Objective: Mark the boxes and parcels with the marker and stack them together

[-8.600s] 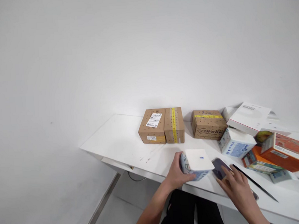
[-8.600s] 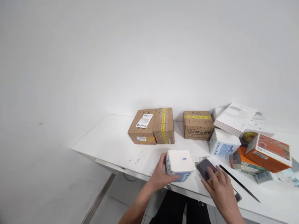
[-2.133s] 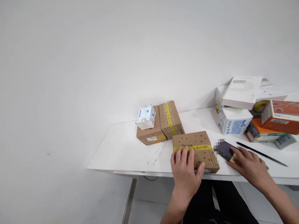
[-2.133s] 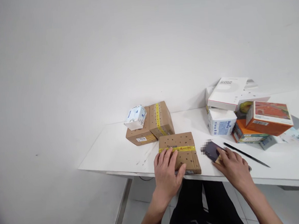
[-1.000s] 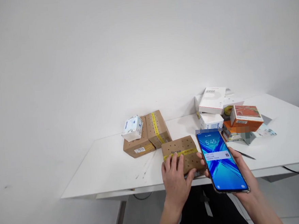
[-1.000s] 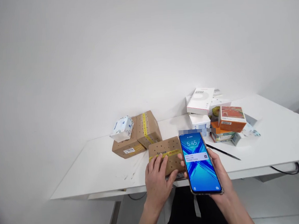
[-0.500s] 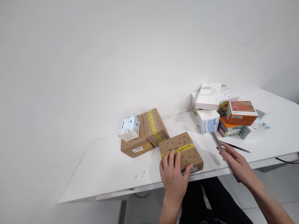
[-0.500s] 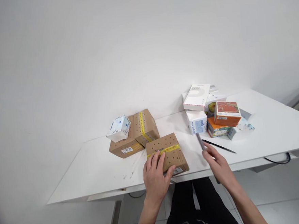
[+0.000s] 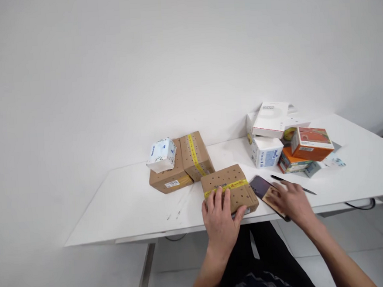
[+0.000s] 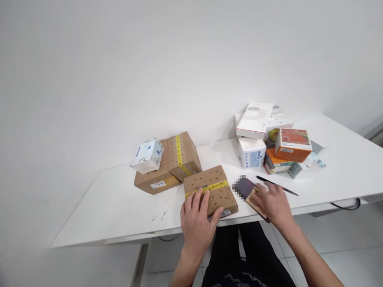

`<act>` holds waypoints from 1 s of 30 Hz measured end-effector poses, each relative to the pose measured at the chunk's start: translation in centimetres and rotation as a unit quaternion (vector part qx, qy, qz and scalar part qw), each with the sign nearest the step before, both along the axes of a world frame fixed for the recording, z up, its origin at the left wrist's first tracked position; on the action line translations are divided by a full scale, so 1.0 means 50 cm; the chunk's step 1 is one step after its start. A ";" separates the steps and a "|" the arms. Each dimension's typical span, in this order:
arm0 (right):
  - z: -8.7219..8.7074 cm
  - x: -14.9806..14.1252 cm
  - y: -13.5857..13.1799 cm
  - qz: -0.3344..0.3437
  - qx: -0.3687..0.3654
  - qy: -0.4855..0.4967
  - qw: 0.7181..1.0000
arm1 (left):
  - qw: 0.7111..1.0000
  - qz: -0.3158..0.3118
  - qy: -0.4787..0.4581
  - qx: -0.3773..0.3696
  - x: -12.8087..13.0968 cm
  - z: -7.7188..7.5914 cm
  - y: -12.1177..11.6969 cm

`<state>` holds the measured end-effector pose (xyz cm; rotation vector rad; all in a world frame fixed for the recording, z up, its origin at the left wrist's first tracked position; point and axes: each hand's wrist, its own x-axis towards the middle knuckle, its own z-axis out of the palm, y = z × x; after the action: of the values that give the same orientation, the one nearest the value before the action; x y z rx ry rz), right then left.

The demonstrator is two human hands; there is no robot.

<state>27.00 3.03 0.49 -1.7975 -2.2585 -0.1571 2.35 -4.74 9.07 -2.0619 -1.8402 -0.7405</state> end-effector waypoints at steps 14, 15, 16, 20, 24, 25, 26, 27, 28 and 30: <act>0.182 0.001 0.017 -0.193 -0.082 0.207 0.956 | 0.998 0.053 -0.005 -0.026 0.019 0.024 -0.015; 0.203 -0.012 0.011 -0.177 -0.048 0.303 0.935 | 0.998 0.053 -0.009 -0.030 0.020 0.029 -0.015; 0.221 -0.029 0.008 -0.141 -0.024 0.409 0.901 | 0.998 0.053 -0.014 -0.031 0.020 0.032 -0.014; 0.261 -0.120 0.030 0.056 -0.048 0.718 0.692 | 0.999 0.046 -0.023 -0.003 0.021 0.044 0.004; 0.256 -0.212 0.083 0.120 -0.168 0.705 0.678 | 0.999 0.019 -0.015 0.027 0.021 0.043 0.038; 0.251 -0.229 0.093 0.131 -0.182 0.687 0.691 | 0.999 0.013 -0.015 0.027 0.022 0.040 0.046; 0.244 -0.244 0.101 0.141 -0.187 0.668 0.707 | 1.000 0.009 -0.016 0.020 0.022 0.037 0.054; 0.237 -0.255 0.106 0.148 -0.183 0.648 0.724 | 1.000 0.008 -0.018 0.008 0.022 0.033 0.060; 0.229 -0.263 0.109 0.150 -0.174 0.628 0.743 | 1.000 0.006 -0.018 -0.006 0.023 0.030 0.065; 0.214 -0.271 0.109 0.142 -0.149 0.586 0.784 | 0.999 0.002 -0.013 -0.029 0.024 0.024 0.071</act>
<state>13.47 8.49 11.17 -1.0383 -1.5452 1.1099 3.53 -1.21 10.25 -2.0925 -1.9024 -0.7245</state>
